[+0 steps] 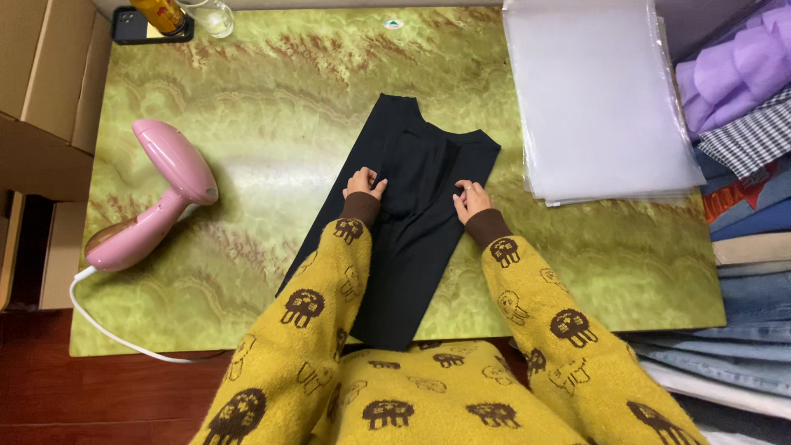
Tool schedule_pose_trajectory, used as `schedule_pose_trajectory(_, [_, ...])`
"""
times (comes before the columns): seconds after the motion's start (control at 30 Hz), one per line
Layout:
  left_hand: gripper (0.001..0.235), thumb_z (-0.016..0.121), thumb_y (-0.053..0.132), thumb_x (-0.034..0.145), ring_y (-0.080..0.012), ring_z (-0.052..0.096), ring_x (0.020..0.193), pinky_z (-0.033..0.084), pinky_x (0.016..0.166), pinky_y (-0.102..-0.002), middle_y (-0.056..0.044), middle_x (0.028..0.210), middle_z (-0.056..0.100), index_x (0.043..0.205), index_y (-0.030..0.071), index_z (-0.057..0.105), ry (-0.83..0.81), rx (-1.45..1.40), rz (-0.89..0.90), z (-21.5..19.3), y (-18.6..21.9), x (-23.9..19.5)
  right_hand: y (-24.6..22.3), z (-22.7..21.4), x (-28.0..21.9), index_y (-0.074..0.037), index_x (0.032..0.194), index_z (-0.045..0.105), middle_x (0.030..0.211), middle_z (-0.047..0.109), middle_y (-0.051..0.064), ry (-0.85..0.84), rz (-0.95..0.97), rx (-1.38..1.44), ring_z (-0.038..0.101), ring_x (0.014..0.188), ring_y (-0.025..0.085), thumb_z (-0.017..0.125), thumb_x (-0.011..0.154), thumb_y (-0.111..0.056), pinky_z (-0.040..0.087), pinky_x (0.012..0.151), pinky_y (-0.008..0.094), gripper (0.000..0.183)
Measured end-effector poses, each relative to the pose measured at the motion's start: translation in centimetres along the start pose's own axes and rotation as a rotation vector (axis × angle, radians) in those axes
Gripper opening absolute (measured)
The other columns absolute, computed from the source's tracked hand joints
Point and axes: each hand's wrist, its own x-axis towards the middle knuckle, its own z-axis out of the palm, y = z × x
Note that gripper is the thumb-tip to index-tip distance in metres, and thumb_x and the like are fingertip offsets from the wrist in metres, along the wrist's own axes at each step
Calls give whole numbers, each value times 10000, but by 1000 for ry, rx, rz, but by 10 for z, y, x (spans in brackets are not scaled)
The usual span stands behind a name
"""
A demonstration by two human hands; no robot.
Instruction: The person folds a black t-shirt on a table, places it into a clear plastic bag, and then puts the bagged shirt into a cardboard box. The process includes folding the sleeves and body, sealing the bag, and positioning the package inside the box.
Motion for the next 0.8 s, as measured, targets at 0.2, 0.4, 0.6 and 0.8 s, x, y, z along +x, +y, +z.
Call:
schedule_pose_trajectory(0.2, [209,653,240,756,-194,556,729,450,656,-322,-54,726,498,788,101,500,113,-341,9,-15,1,-28,-32,-34,11,-157,1029,434,732,453,61,-49,29,89,575,683,319,529,824,-239,468,637,448,240])
schedule_pose_trajectory(0.4, [230,656,385,701,-176,617,712,474,618,-311,18,671,617,772,212,523,43,-313,-291,0,-33,-36,-54,-53,6,-152,997,418,772,449,66,37,-18,-25,584,695,310,492,848,-251,485,629,420,194])
schedule_pose_trajectory(0.6, [548,628,412,784,-253,606,895,488,748,-396,-93,1017,602,1219,253,336,81,-433,-224,-32,15,-63,-64,-49,-4,-151,985,507,908,460,50,234,-292,-100,533,811,270,513,849,-313,449,636,399,212])
schedule_pose_trajectory(0.8, [135,608,342,800,-193,539,1004,453,870,-349,34,1000,517,908,269,574,24,-192,-169,3,-22,-28,-53,-33,0,-134,1374,254,1437,193,105,16,-417,-172,234,1295,277,318,923,-438,200,1017,441,548])
